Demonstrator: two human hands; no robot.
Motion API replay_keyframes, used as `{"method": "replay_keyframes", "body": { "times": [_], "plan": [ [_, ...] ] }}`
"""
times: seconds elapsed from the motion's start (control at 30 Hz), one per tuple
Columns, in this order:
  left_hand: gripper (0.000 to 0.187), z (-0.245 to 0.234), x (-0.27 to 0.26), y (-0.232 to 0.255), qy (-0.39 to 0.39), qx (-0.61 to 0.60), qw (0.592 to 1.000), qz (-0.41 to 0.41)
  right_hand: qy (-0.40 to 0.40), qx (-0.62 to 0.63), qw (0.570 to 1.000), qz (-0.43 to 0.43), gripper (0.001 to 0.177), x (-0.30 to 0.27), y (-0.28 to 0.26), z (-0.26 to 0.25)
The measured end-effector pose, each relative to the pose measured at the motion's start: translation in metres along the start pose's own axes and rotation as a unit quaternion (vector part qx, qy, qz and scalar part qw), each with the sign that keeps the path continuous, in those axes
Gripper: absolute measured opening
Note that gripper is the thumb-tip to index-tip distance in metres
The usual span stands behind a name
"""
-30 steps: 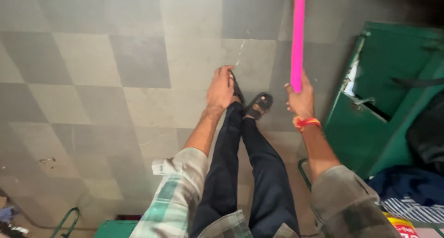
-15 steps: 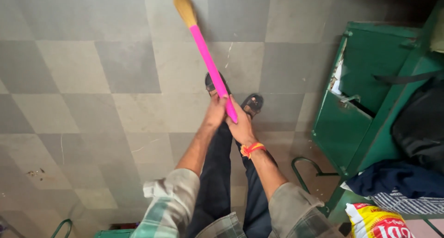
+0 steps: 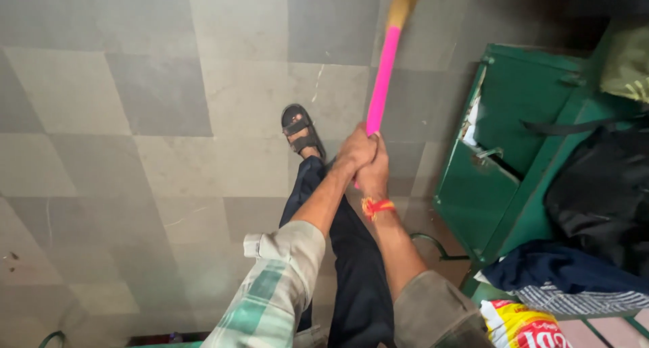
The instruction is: Sweep the tiled floor using a hand broom.
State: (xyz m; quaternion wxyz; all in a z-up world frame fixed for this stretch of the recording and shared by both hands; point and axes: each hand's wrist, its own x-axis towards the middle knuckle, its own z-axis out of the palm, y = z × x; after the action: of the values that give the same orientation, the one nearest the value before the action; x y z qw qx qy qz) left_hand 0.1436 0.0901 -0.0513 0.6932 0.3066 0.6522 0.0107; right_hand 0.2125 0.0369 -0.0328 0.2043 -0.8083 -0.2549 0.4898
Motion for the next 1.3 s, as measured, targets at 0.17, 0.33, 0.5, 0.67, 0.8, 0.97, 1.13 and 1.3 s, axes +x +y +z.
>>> {"method": "replay_keyframes", "body": {
  "times": [0.17, 0.33, 0.5, 0.67, 0.8, 0.97, 1.13, 1.3],
  "plan": [
    [0.047, -0.005, 0.036, -0.066, 0.101, -0.089, 0.99, 0.037, -0.075, -0.042, 0.996, 0.015, 0.055, -0.022, -0.06, 0.027],
    [0.042, -0.053, 0.017, -0.099, 0.147, -0.253, 0.955, 0.047, -0.173, -0.255, 0.951, 0.031, 0.067, -0.049, -0.099, 0.063],
    [0.041, -0.087, -0.007, -0.12, 0.175, -0.433, 0.884, 0.029, -0.209, -0.21, 0.952, -0.079, 0.057, -0.048, -0.062, 0.097],
    [0.042, -0.102, -0.056, -0.112, 0.238, -0.413, 0.878, -0.048, -0.308, -0.264, 0.898, -0.17, 0.062, -0.065, -0.061, 0.097],
    [0.043, -0.057, -0.043, -0.145, 0.247, -0.367, 0.896, 0.041, -0.289, -0.21, 0.894, -0.269, 0.062, -0.079, -0.058, 0.068],
    [0.051, -0.06, -0.082, -0.079, 0.153, -0.194, 0.96, 0.135, -0.132, -0.099, 0.941, -0.296, 0.065, -0.061, -0.04, 0.019],
    [0.051, -0.092, -0.076, -0.074, 0.149, -0.079, 0.98, 0.102, -0.079, -0.038, 0.975, -0.203, 0.073, 0.032, -0.048, -0.036],
    [0.049, -0.127, -0.07, -0.06, 0.222, -0.021, 0.973, 0.066, -0.057, -0.051, 0.997, -0.008, 0.071, 0.082, -0.086, -0.053]
  ]
}}
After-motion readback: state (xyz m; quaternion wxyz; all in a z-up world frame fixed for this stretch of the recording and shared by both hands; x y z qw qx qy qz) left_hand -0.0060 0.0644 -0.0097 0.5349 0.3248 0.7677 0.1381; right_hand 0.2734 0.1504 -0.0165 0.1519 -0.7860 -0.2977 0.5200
